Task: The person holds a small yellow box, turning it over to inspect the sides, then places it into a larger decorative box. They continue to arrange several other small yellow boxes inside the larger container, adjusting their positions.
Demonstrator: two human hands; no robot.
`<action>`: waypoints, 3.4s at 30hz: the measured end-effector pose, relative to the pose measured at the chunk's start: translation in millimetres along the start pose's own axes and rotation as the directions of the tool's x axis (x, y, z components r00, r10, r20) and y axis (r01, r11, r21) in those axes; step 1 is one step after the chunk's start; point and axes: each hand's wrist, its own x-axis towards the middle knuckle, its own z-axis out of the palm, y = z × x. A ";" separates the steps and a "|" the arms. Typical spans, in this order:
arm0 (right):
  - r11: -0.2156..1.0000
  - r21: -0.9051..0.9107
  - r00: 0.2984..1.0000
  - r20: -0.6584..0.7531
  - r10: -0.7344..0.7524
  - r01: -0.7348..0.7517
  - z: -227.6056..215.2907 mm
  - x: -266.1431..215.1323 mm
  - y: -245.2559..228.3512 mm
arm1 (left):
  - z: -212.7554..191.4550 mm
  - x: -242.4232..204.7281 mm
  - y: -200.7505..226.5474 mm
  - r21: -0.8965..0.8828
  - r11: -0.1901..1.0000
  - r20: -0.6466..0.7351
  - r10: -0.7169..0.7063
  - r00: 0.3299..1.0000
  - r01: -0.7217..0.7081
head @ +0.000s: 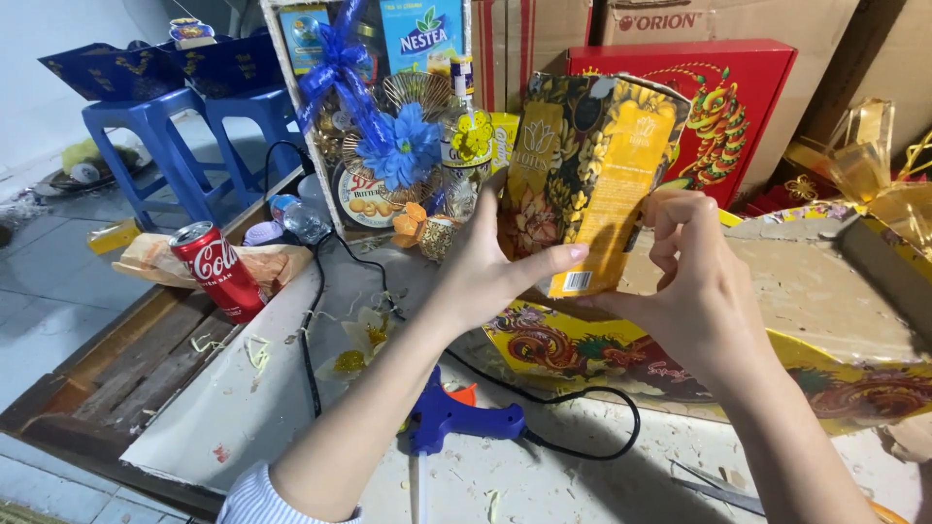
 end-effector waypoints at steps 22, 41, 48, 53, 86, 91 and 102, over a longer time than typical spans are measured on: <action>0.990 0.133 0.998 -0.018 0.055 -0.052 -3.4 -0.2 1.2 | 1.4 3.1 -3.4 -0.172 0.983 -0.013 0.067 0.998 -0.068; 0.977 0.212 0.999 -0.041 -0.009 0.017 -3.7 -0.3 -1.6 | 2.4 4.8 -7.4 -0.158 0.982 -0.022 0.102 0.994 -0.105; 0.950 0.305 0.998 0.025 0.062 -0.067 -13.5 2.9 -18.5 | 2.2 1.8 -5.8 -0.124 0.991 -0.056 0.048 0.997 -0.055; 0.913 0.406 0.999 -0.009 0.040 -0.033 -13.7 6.8 -15.1 | 4.0 2.7 -9.5 -0.055 0.997 -0.046 0.055 0.997 -0.058; 0.851 0.488 0.968 -0.047 0.246 -0.193 -13.3 8.3 -12.3 | 9.8 -1.7 -9.2 -0.023 0.965 -0.136 0.256 0.957 -0.262; 0.879 0.423 0.967 -0.022 0.253 -0.220 -13.5 8.0 -7.2 | 10.2 -0.9 -11.2 -0.057 0.953 -0.129 0.287 0.949 -0.297; 0.968 0.117 0.973 -0.034 0.229 -0.224 -6.4 3.5 1.6 | 11.2 -6.8 -2.1 0.008 0.966 -0.068 0.258 0.964 -0.258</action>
